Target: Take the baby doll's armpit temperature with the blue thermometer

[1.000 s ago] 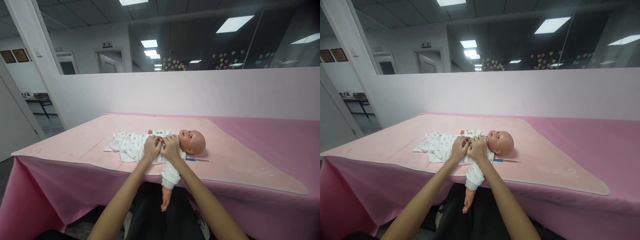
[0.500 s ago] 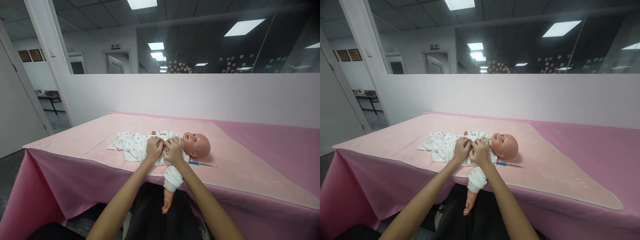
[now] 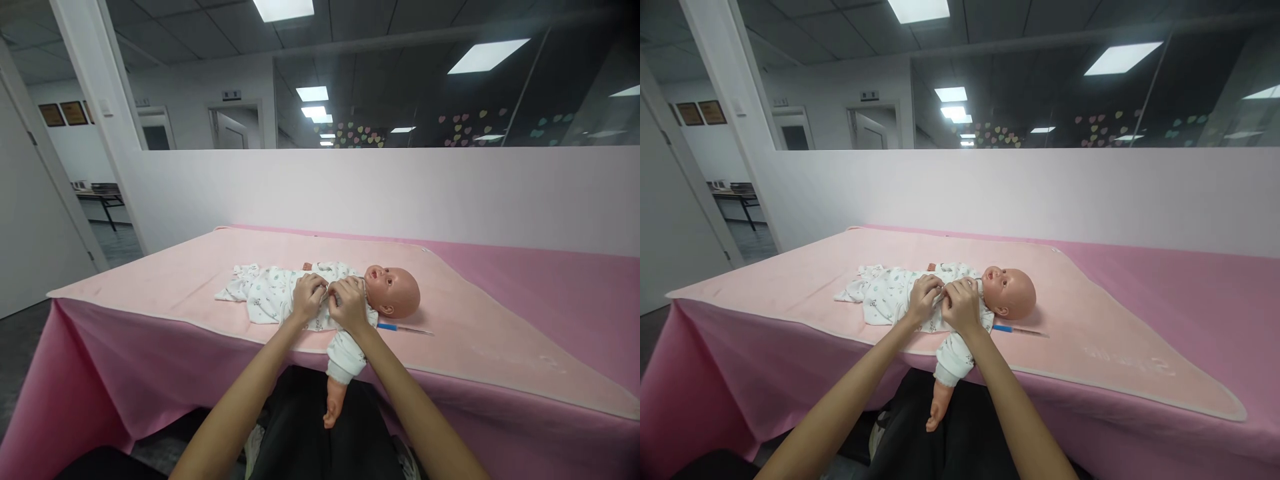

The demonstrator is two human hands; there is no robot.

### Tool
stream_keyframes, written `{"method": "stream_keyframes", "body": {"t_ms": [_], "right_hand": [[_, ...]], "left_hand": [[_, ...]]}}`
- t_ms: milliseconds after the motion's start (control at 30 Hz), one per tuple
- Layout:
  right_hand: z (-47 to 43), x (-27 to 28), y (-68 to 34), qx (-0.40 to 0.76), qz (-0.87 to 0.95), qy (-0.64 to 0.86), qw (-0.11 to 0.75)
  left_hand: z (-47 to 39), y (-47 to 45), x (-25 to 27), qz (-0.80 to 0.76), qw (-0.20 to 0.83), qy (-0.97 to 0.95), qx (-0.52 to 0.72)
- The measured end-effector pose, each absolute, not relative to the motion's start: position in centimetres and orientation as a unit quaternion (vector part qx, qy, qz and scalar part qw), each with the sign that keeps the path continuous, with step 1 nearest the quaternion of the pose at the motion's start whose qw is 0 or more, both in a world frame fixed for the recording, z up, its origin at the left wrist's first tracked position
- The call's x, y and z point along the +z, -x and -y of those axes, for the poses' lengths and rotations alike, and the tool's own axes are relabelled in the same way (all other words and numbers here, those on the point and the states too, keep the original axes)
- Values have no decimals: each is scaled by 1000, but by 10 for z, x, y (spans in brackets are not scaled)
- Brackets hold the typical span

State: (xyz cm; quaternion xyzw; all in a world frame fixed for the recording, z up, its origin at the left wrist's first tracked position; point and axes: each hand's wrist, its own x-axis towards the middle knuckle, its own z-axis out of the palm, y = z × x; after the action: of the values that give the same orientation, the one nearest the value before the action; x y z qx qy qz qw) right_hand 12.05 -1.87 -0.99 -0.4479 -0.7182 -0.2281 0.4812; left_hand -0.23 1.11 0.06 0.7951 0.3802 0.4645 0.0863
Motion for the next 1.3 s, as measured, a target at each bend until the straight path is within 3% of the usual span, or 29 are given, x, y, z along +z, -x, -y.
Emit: {"method": "stream_keyframes", "body": {"t_ms": [167,600,1000,1300], "right_hand": [[16,-11,-121,-227,698,487,474],[20,-8,-118,-291,714,497,399],[19,-8,-120,-268,700,445,490],[17,-10,-121,-241,690,462,502]], "left_hand": [[-12,2,1,-361,85,-815,445],[-14,0,-4,-395,101,-730,549],[-12,3,-6,-335,87,-774,530],[-9,-1,-5,-363,48,-776,513]]}}
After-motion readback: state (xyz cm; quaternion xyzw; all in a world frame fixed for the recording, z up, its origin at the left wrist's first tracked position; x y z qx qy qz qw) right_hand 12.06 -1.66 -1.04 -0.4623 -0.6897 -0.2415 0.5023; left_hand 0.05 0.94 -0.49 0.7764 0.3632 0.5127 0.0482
